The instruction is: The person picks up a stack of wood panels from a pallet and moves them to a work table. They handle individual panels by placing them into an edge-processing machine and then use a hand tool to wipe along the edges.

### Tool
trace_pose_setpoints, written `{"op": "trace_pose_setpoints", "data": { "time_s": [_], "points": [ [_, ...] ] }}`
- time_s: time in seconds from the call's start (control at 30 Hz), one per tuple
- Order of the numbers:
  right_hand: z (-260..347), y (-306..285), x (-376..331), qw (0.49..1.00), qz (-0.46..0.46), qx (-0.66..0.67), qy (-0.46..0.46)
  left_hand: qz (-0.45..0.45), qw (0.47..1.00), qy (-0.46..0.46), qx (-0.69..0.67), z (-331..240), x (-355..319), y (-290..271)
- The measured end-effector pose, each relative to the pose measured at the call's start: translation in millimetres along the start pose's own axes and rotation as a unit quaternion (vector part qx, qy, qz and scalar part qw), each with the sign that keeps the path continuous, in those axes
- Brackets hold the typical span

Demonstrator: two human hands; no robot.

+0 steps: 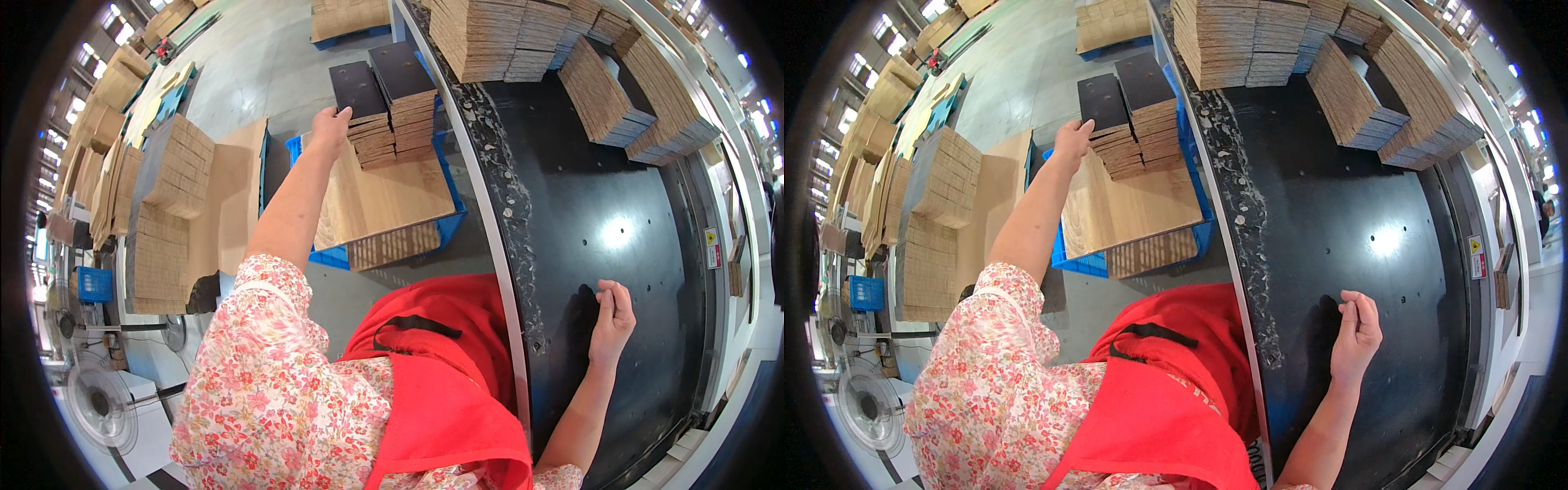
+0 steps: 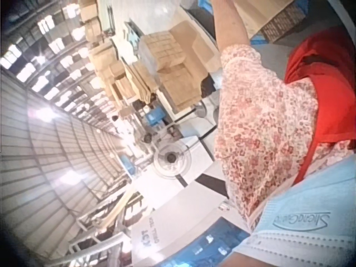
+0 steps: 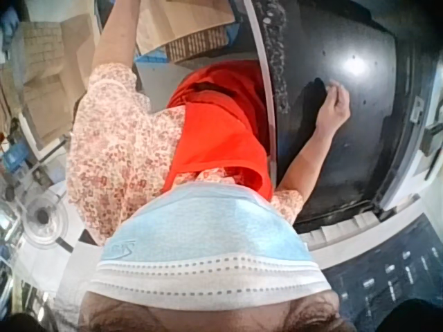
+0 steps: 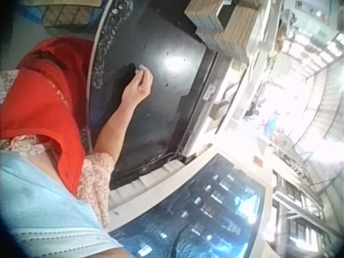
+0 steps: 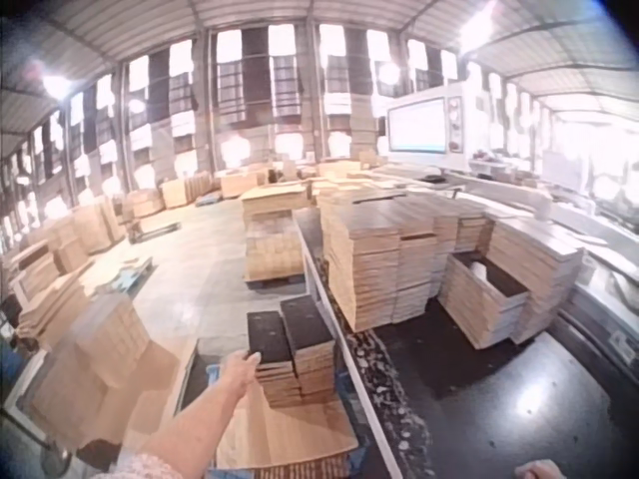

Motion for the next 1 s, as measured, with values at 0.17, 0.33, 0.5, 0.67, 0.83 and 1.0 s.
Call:
{"op": "trace_pose_setpoints", "data": {
  "time_s": [0.17,0.33,0.5,0.67,0.83,1.0],
  "points": [
    [-0.8,-2.1,-1.0,1.000,0.000,-0.010,0.008,0.013,0.999,-0.002,0.032,-4.0,-1.6,11.9],
    [-2.6,-1.0,-0.8,1.000,0.001,0.001,0.017,0.017,0.998,0.037,0.051,2.0,13.7,5.7],
    [1.8,-0.6,-0.9,1.000,0.010,-0.005,0.022,0.016,0.996,0.020,0.086,7.2,17.9,0.0],
    [-1.0,-3.5,-2.8,1.000,0.002,0.012,0.012,0.019,0.990,0.065,0.121,-3.0,1.7,11.6],
    [7.3,2.3,-0.2,1.000,0.013,0.028,-0.002,-0.069,0.961,0.160,0.213,-18.5,14.9,-20.8],
    [6.0,-2.7,-2.5,1.000,-0.010,0.019,-0.010,-0.070,0.929,0.309,0.190,-97.4,-37.5,29.3]
  ]
}}
Point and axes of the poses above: each hand's wrist, its own x-axis towards the middle knuckle, its own y-axis out of the palm, z = x × y, the point moved 10 cm from there along x, towards the middle knuckle, and after that the axes turned 13 degrees about -x, right-handed, at the moved point
